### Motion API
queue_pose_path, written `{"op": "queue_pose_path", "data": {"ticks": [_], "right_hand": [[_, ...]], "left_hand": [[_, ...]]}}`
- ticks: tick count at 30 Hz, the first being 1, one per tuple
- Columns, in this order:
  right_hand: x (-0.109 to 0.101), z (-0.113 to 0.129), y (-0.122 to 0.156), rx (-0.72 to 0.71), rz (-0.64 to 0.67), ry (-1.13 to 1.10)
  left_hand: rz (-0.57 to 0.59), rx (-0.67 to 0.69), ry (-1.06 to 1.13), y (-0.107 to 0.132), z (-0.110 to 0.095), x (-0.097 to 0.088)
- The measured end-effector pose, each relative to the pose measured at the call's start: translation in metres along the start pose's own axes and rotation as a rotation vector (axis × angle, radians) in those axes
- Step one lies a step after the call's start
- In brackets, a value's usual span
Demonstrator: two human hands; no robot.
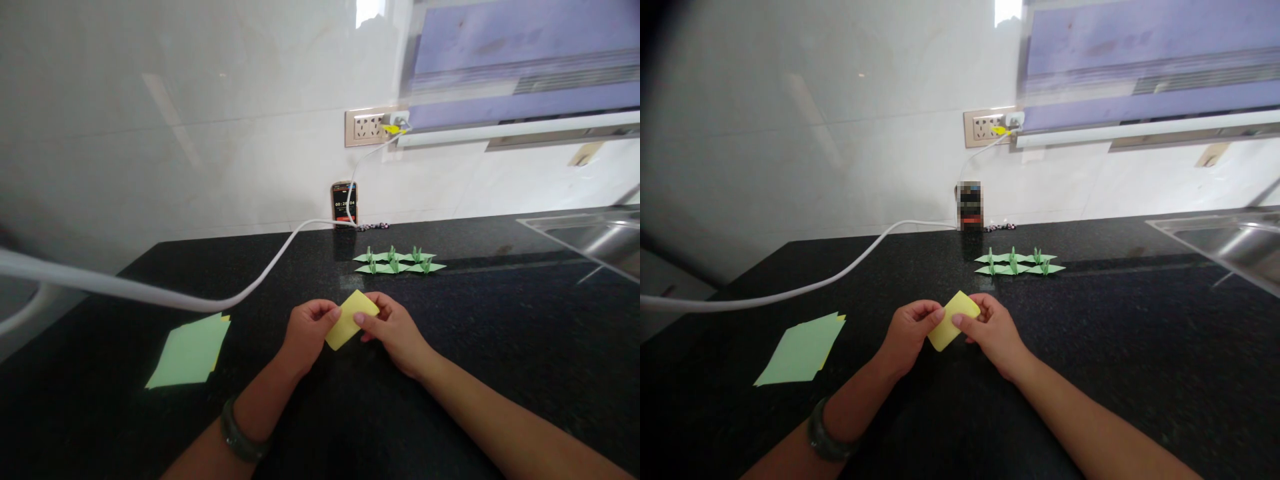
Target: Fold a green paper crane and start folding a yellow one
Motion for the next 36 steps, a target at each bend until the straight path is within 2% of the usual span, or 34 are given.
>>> {"op": "queue_pose_path", "data": {"ticks": [4,9,15,19,23,26,33,36], "right_hand": [[0.010,-0.006,0.007,0.107,0.089,-0.076],[0.012,-0.007,0.008,0.087,0.027,-0.081],[0.009,-0.006,0.004,0.077,0.021,-0.059],[0.004,-0.005,0.003,0.059,-0.050,-0.001],[0.002,-0.004,0.003,0.042,-0.105,0.019],[-0.001,-0.004,0.002,0.015,-0.148,0.002],[-0.007,-0.009,-0.001,-0.043,-0.185,-0.045],[-0.011,-0.008,-0.003,-0.074,-0.178,0.074]], "left_hand": [[0.027,-0.038,0.127,0.004,-0.001,0.006],[0.057,-0.067,0.183,0.008,-0.002,0.013],[-0.041,-0.068,0.197,0.006,0.001,0.009],[-0.124,-0.053,0.196,0.003,0.004,0.004],[-0.143,-0.050,0.215,0.002,0.004,0.003],[-0.118,-0.067,0.218,0.002,0.004,0.006],[0.032,-0.055,0.116,0.002,0.006,0.012],[0.065,-0.040,0.036,0.002,0.006,0.013]]}}
Point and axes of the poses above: each hand's wrist, its own y-axis away from the middle knuckle, its own x-axis out of the palm, z = x × y, the point moved 3 cm from there along -y, towards the middle knuckle, and after that the axes turned 1 degree about -x, right-handed, at the moved point
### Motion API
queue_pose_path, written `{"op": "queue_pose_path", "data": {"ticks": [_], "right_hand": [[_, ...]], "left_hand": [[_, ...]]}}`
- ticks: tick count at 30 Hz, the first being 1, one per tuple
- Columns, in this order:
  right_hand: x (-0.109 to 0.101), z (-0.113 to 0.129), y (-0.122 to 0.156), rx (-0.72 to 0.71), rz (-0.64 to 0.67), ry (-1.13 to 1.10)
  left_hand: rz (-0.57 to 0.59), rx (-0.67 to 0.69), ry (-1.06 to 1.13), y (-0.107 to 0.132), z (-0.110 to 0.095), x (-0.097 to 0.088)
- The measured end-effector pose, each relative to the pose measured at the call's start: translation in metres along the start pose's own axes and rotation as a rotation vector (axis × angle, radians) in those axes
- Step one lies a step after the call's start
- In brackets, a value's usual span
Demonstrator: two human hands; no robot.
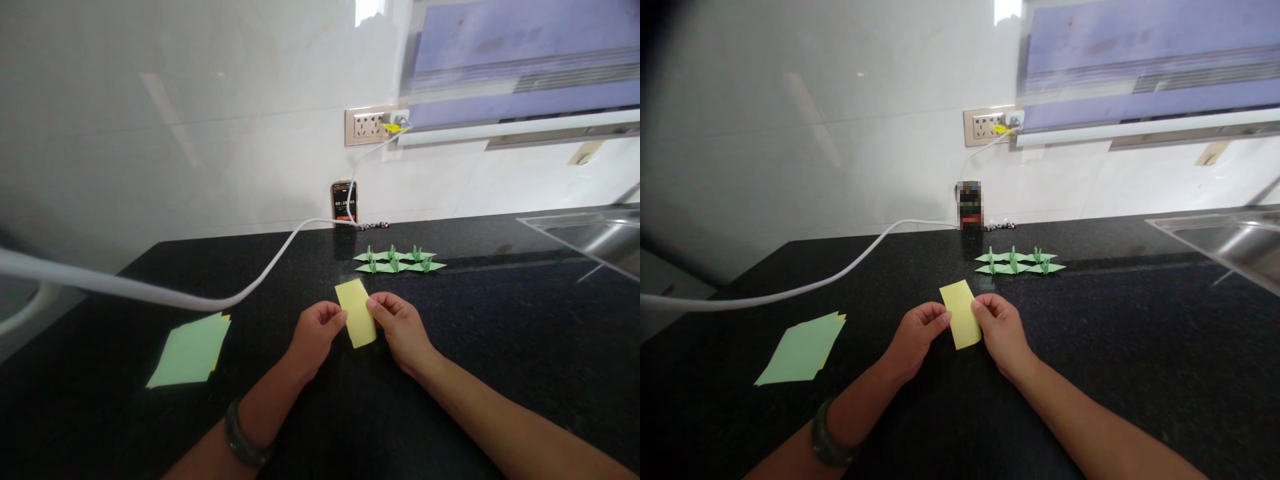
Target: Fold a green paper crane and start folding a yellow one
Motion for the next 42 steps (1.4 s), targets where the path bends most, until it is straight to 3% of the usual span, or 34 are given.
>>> {"op": "queue_pose_path", "data": {"ticks": [3,6,8,10,14,26,30,35,37,40,42], "right_hand": [[-0.004,0.011,-0.001,-0.201,0.031,0.338],[0.001,0.027,0.005,-0.560,0.183,0.701],[0.005,0.032,0.010,-0.674,0.273,0.862],[0.007,0.034,0.013,-0.721,0.319,0.970],[0.007,0.034,0.013,-0.764,0.315,1.070],[0.009,0.038,0.016,-0.778,0.324,1.096],[0.005,0.040,0.014,-0.802,0.298,1.096],[0.000,0.042,0.009,-0.777,0.225,1.105],[0.001,0.042,0.010,-0.768,0.242,1.102],[0.006,0.041,0.015,-0.777,0.307,1.084],[0.008,0.041,0.018,-0.784,0.327,1.061]], "left_hand": [[-0.150,0.178,-0.217,0.001,-0.007,-0.007],[-0.267,0.479,-0.540,0.008,-0.021,-0.011],[-0.178,0.623,-0.738,0.012,-0.028,-0.007],[-0.087,0.674,-0.876,0.014,-0.030,-0.004],[-0.008,0.691,-0.991,0.017,-0.031,0.001],[-0.025,0.714,-1.098,0.021,-0.039,0.004],[-0.082,0.726,-1.140,0.019,-0.043,-0.004],[-0.287,0.702,-1.021,0.014,-0.043,-0.020],[-0.222,0.689,-0.930,0.013,-0.040,-0.018],[-0.012,0.662,-0.873,0.013,-0.035,-0.007],[0.034,0.628,-0.856,0.014,-0.033,-0.002]]}}
Point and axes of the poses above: each hand's wrist, its own y-axis away from the middle knuckle, its own x-axis out of the palm, z = x × y, the point moved 3 cm from there along -y, towards the middle knuckle, and after that the axes turned 1 degree about -x, right-handed, at the moved point
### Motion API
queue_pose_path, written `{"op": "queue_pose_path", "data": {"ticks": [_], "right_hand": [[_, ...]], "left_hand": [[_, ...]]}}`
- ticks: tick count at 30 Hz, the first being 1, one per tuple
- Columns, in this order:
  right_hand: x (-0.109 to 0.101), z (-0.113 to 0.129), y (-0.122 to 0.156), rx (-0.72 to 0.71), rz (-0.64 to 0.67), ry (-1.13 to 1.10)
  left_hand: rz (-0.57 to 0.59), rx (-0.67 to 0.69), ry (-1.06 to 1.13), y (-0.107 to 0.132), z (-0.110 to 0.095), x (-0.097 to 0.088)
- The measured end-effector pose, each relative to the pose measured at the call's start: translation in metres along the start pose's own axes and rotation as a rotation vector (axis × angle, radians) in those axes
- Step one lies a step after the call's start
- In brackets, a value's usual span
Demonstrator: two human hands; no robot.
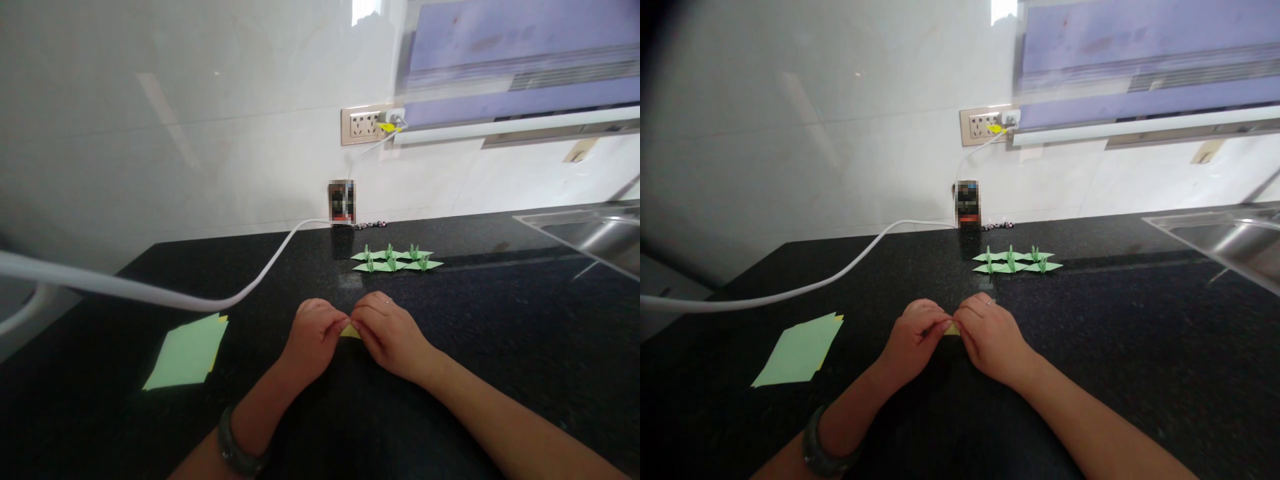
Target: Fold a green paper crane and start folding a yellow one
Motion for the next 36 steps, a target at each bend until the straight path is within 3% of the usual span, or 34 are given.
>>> {"op": "queue_pose_path", "data": {"ticks": [7,14,18,21,23,26,28,32,34,36], "right_hand": [[-0.001,-0.006,-0.001,0.037,-0.054,-0.025],[-0.004,-0.037,-0.002,0.183,-0.170,-0.003],[-0.001,-0.035,-0.001,0.265,-0.190,-0.234],[0.007,-0.021,-0.001,0.224,-0.029,-0.399],[0.013,-0.014,0.000,0.200,0.080,-0.462],[0.017,-0.014,0.001,0.260,0.095,-0.543],[0.019,-0.019,0.002,0.374,0.110,-0.672],[0.024,-0.025,0.004,0.614,0.084,-0.994],[0.025,-0.025,0.003,0.662,0.018,-1.090],[0.028,-0.023,0.003,0.668,-0.004,-1.136]], "left_hand": [[-0.114,-0.097,-0.064,0.001,0.009,-0.007],[-0.365,-0.393,-0.079,0.000,0.043,-0.031],[-0.126,-0.382,0.063,-0.003,0.038,-0.020],[0.049,-0.259,0.106,-0.003,0.025,-0.008],[0.097,-0.231,0.132,-0.002,0.020,-0.003],[0.045,-0.308,0.232,-0.001,0.021,-0.003],[-0.042,-0.413,0.357,0.000,0.025,-0.004],[-0.231,-0.596,0.769,0.001,0.031,-0.002],[-0.174,-0.614,1.009,0.000,0.027,0.005],[-0.020,-0.633,1.173,0.001,0.022,0.012]]}}
Point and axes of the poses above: each hand's wrist, its own y-axis away from the middle knuckle, its own x-axis out of the palm, z = x × y, the point moved 3 cm from there along -y, towards the middle knuckle, and after that the axes turned 1 degree about -x, right-handed, at the moved point
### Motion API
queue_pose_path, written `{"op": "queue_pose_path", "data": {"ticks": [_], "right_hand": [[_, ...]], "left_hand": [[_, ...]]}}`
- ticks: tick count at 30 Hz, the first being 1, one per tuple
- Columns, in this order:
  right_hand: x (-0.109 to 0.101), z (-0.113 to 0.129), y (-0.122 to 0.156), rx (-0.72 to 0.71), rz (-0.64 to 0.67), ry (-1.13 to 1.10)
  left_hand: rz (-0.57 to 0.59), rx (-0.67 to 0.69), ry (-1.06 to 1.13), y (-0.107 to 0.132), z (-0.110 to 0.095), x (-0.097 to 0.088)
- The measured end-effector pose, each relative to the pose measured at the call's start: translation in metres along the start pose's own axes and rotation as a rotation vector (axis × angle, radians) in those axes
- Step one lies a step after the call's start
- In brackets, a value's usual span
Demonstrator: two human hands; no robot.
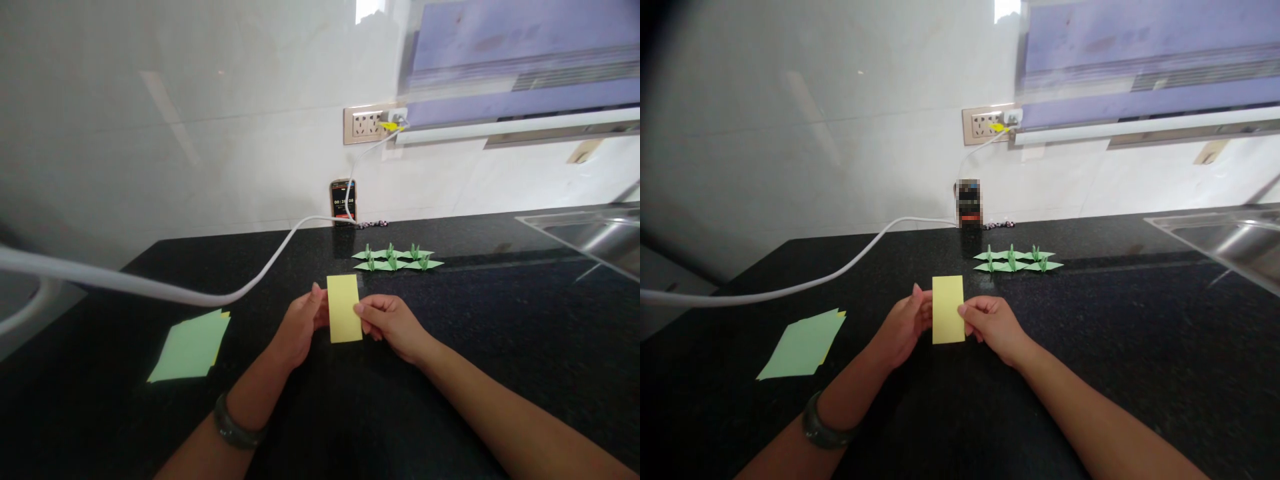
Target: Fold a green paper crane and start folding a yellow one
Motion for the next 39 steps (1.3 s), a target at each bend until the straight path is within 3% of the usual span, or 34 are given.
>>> {"op": "queue_pose_path", "data": {"ticks": [2,5,9,11,17,23,29,33,39], "right_hand": [[0.004,-0.002,0.001,-0.002,0.042,0.025],[0.007,0.000,0.004,-0.091,0.104,0.228],[0.005,0.016,0.011,-0.508,0.006,0.618],[0.005,0.020,0.014,-0.650,0.013,0.754],[0.004,0.017,0.013,-0.745,0.087,0.835],[0.010,0.019,0.013,-0.705,0.100,0.701],[0.007,0.009,0.006,-0.357,-0.082,0.556],[0.004,0.000,0.003,-0.183,-0.122,0.411],[0.005,0.000,0.004,-0.147,-0.131,0.404]], "left_hand": [[0.079,-0.079,0.058,0.002,0.004,0.004],[0.033,-0.138,0.111,0.002,0.009,0.003],[-0.051,-0.172,0.223,-0.002,0.011,-0.003],[-0.044,-0.191,0.267,-0.002,0.012,-0.003],[0.042,-0.209,0.316,0.002,0.013,0.006],[0.083,-0.171,0.391,0.000,0.011,0.007],[0.052,-0.153,0.365,0.000,0.011,0.009],[0.027,-0.140,0.349,0.001,0.011,0.011],[0.014,-0.031,0.155,0.004,0.012,0.012]]}}
Point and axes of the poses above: each hand's wrist, its own y-axis away from the middle knuckle, its own x-axis out of the palm, z = x × y, the point moved 3 cm from there along -y, towards the middle knuckle, and after that the axes turned 1 degree about -x, right-handed, at the moved point
